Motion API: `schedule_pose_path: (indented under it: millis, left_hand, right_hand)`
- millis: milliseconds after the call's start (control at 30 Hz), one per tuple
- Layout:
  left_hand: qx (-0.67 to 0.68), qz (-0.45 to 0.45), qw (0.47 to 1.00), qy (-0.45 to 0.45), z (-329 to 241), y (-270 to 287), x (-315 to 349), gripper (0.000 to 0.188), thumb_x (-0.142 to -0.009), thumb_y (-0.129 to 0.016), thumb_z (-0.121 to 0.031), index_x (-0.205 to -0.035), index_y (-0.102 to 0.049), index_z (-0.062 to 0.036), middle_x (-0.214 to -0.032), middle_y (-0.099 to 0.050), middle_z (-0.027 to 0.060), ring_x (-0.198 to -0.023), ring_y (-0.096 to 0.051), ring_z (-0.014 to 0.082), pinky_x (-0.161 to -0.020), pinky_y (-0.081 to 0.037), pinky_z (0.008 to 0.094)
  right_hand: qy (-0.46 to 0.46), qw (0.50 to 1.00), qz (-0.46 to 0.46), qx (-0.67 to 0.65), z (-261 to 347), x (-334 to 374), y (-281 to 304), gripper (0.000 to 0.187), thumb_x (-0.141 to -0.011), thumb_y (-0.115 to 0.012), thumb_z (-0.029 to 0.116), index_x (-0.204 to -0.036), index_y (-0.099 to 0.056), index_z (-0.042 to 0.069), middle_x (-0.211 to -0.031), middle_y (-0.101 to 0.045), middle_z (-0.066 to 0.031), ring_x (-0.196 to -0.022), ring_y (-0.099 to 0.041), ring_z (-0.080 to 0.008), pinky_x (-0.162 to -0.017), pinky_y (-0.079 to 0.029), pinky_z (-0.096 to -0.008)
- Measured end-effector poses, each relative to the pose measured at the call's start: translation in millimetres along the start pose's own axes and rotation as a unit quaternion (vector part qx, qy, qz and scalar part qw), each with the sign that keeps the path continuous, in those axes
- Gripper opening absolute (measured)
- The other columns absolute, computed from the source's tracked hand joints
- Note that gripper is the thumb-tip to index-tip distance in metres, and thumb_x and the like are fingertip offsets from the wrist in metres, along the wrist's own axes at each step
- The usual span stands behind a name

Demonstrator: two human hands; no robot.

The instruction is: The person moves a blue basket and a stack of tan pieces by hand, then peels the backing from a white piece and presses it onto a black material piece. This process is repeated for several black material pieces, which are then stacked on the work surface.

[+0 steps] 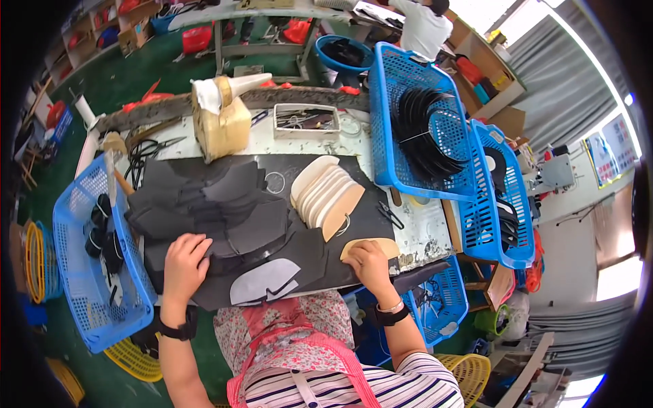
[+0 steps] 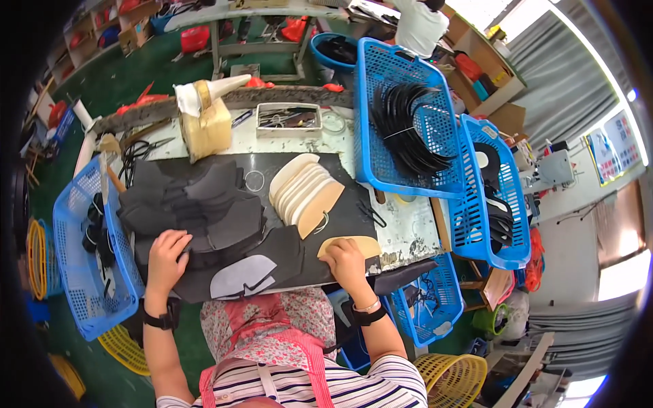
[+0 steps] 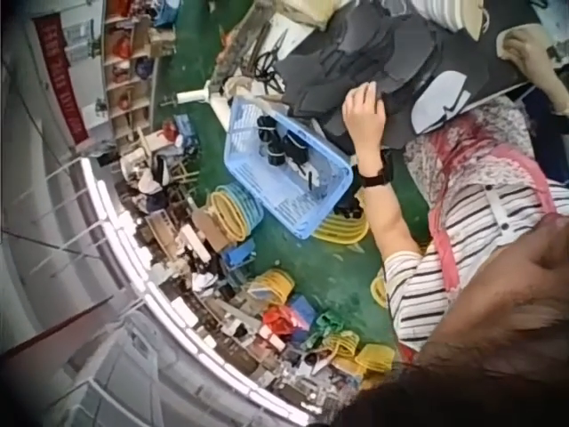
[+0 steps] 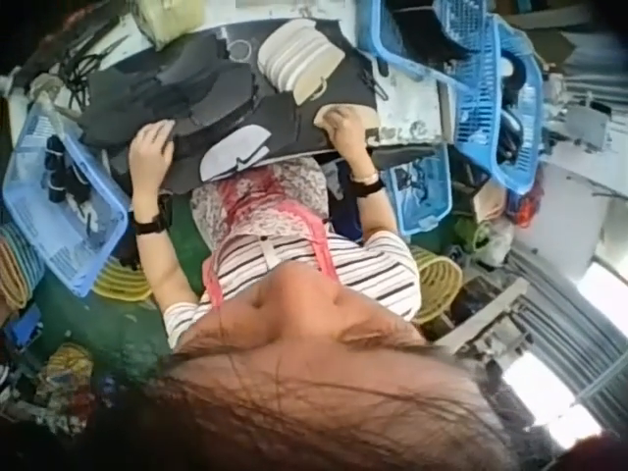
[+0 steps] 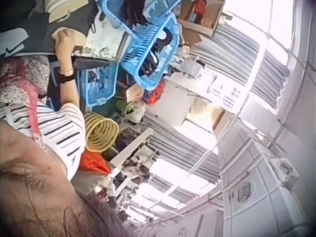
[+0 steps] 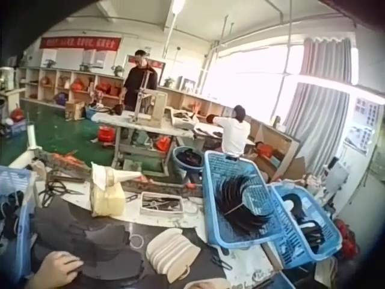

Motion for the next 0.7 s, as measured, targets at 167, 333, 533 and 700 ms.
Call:
schedule_pose_path:
  millis: [167, 333, 533, 700]
  left_hand:
    - [-0.095, 0.02, 0.992, -0.083, -53.3, -50.6, 34.4, 0.044, -0.065, -0.065, -0.012, -0.108, -0.063, -0.0042, -0.105, -0.059, 0.0113, -0.102, -0.054, 0.0304, -0.084, -0.045, 0.0435]
    - [-0.074, 0.045, 0.996, -0.029, -93.3, -62.6, 35.4, 0.049, -0.07, -0.07, -0.021, -0.114, -0.058, -0.0029, -0.116, -0.054, 0.0149, -0.109, -0.05, 0.033, -0.089, -0.041, 0.0454]
    - [0.071, 0.059, 0.984, -0.149, -155.7, -88.6, 0.7, 0.049, -0.073, -0.071, -0.026, -0.114, -0.057, -0.0029, -0.119, -0.052, 0.0151, -0.111, -0.048, 0.034, -0.091, -0.04, 0.0456]
    - [0.112, 0.061, 0.972, -0.196, -192.0, -150.8, -35.5, 0.05, -0.074, -0.069, -0.026, -0.118, -0.055, -0.0047, -0.117, -0.054, 0.0129, -0.109, -0.049, 0.0308, -0.089, -0.04, 0.0458]
  right_hand:
    - [0.046, 0.999, -0.004, 0.003, -0.9, 3.3, -2.4, 0.011, -0.072, -0.071, 0.012, -0.076, -0.064, 0.004, -0.085, -0.061, -0.0086, -0.082, -0.057, -0.0291, -0.071, -0.048, -0.0378]
    - [0.09, 0.993, 0.042, 0.062, -5.2, 3.2, -2.5, 0.008, -0.078, -0.063, 0.01, -0.076, -0.06, 0.003, -0.082, -0.056, -0.0092, -0.08, -0.056, -0.0292, -0.07, -0.049, -0.037]
    - [0.109, 0.957, 0.143, 0.227, 8.3, 9.3, -14.5, 0.015, -0.071, -0.06, 0.008, -0.085, -0.061, 0.002, -0.092, -0.059, -0.0125, -0.091, -0.056, -0.0267, -0.071, -0.05, -0.0351]
    - [0.045, 0.995, -0.063, 0.056, -15.6, 17.8, -12.0, 0.014, -0.076, -0.062, 0.004, -0.09, -0.063, 0.001, -0.079, -0.064, -0.0129, -0.074, -0.062, -0.0282, -0.063, -0.05, -0.0351]
Point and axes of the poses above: each hand's wrist, its own x-axis away from the middle knuckle, its own y-axis out of the back of the hand, z = x × y, the point moved 3 cm from there along -x, towards the middle knuckle
